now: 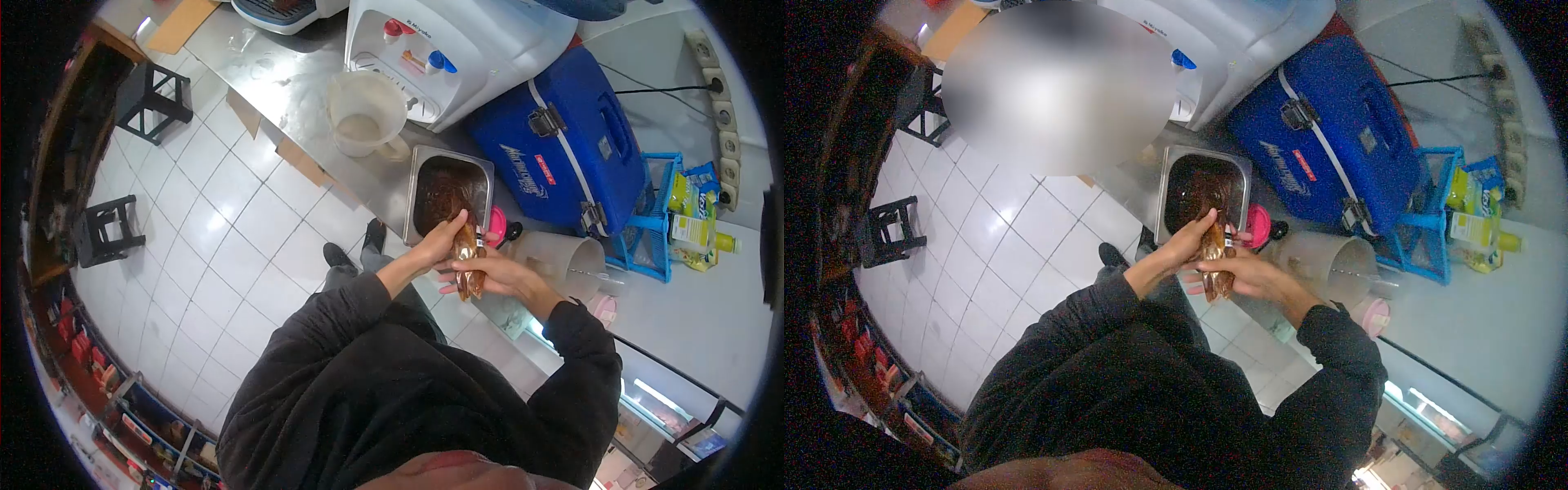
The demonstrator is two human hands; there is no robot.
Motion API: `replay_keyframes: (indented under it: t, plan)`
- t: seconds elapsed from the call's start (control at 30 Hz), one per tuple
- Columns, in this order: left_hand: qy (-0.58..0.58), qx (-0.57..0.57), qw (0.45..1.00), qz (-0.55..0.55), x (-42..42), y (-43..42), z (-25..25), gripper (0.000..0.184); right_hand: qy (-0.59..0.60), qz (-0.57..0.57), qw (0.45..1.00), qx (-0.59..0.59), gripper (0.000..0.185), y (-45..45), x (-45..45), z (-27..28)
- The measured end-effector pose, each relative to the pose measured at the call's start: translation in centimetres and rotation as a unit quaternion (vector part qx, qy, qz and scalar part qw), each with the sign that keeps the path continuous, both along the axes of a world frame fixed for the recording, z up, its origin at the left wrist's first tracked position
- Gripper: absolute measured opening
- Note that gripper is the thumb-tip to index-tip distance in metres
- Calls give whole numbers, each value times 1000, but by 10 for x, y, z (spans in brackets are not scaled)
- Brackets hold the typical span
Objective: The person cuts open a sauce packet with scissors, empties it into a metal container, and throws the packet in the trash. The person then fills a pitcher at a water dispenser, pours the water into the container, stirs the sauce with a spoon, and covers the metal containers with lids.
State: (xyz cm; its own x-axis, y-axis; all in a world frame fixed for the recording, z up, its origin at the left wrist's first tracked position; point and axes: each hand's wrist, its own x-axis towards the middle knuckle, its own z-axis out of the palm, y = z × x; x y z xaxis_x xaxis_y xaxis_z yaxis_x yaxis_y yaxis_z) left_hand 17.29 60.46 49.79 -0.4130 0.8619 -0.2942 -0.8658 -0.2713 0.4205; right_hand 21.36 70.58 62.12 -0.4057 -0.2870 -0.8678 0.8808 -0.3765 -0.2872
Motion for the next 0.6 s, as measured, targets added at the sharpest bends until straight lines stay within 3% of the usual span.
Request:
replay_keyframes:
  t: [0.17, 0.37, 0.47, 0.6]
  plan:
    - [-45, 21, 998, 26, 5, 3, 1, 51, -69, -39, 992, -101, 19, 14, 4, -24]
    - [-64, 26, 997, 33, 6, 7, -3, 53, -5, 56, 994, 97, 31, -3, -4, -9]
    - [-87, 33, 995, 30, 2, 2, 8, 53, -4, 55, 992, 116, 31, -8, -7, -7]
    - [-111, 5, 994, 9, -2, 2, 5, 53, -41, -26, 999, -25, 19, 6, -4, -12]
